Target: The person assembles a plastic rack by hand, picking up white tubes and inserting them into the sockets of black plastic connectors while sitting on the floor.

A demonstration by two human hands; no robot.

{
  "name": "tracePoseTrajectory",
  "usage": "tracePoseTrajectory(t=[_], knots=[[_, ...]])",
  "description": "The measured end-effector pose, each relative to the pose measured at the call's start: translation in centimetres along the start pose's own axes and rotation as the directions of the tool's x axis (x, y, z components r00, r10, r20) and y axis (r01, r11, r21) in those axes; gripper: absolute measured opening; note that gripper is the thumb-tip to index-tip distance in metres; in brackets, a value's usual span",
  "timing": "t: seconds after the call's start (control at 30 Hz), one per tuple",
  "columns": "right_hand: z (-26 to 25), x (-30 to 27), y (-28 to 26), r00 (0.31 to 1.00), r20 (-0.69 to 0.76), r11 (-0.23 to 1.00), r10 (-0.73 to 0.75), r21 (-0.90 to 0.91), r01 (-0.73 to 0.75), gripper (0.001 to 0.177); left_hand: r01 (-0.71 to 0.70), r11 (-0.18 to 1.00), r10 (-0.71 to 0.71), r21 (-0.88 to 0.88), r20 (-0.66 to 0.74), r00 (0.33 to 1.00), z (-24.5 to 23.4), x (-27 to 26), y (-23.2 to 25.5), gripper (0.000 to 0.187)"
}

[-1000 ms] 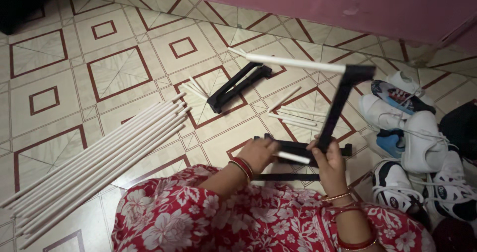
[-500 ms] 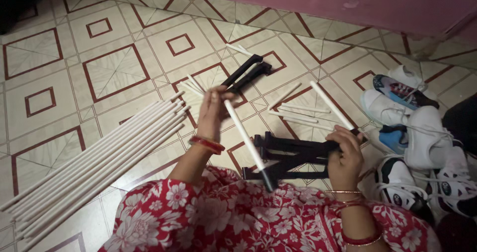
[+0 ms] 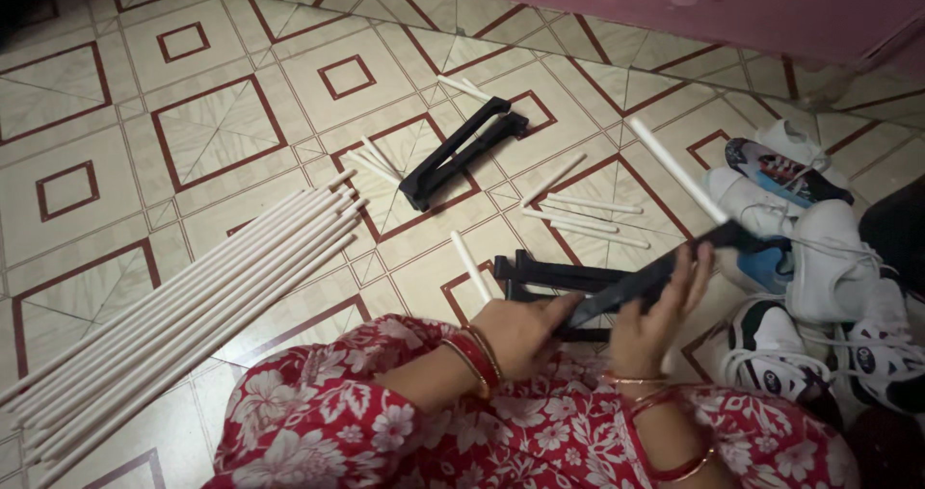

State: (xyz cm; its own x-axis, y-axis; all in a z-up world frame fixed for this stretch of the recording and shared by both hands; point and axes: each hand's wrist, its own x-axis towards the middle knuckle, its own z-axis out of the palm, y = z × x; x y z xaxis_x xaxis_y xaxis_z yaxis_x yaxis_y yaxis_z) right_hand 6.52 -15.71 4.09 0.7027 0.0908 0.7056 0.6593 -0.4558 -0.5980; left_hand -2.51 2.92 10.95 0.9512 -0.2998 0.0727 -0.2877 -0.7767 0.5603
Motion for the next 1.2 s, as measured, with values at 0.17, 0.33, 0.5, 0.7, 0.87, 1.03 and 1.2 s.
tracePoseTrajectory(t=[0.17, 0.33, 0.5, 0.7, 0.87, 1.03, 1.2], knots=[[2.5, -5.1, -0.4, 0.546, 0.558, 0.369, 0.625, 0.406, -0.836, 0.079, 0.167, 0.984, -0.157, 0.060, -0.150, 0.976, 3.2, 1.4, -0.5, 0.071], [2.8, -5.1, -0.8, 0.528, 0.650, 0.116, 0.547, 0.566, -0.816, 0.077, 0.189, 0.971, -0.183, 0.148, -0.052, 0.982, 3.1, 2.0, 0.3, 0.083], [1.8, -3.3, -0.2, 0.643, 0.516, 0.212, 0.566, 0.662, -0.719, 0.084, 0.068, 0.976, -0.067, -0.207, 0.012, 0.998, 2.0, 1.6, -1.0, 0.084], [1.2, -2.0, 1.6, 0.765, 0.530, 0.387, 0.367, 0.661, -0.643, 0.039, 0.255, 0.966, -0.236, -0.033, 0.285, 0.929, 5.7, 1.8, -5.8, 0.058], [0.8, -3.3, 1.3, 0.559, 0.817, 0.522, 0.141, 0.419, -0.743, 0.039, 0.167, 0.942, -0.006, -0.291, 0.482, 0.876, 13.5, 0.8, -8.0, 0.035], [0.7, -3.0, 1.2, 0.543, 0.808, 0.463, 0.228, 0.401, -0.791, 0.054, 0.446, 0.859, -0.237, -0.250, 0.577, 0.781, 8.9, 0.3, -2.4, 0.046], [1.4, -4.3, 3.3, 0.505, 0.744, 0.416, 0.437, 0.331, -0.847, 0.053, 0.243, 0.969, -0.232, 0.034, 0.452, 0.861, 2.5, -0.7, 2.1, 0.061]])
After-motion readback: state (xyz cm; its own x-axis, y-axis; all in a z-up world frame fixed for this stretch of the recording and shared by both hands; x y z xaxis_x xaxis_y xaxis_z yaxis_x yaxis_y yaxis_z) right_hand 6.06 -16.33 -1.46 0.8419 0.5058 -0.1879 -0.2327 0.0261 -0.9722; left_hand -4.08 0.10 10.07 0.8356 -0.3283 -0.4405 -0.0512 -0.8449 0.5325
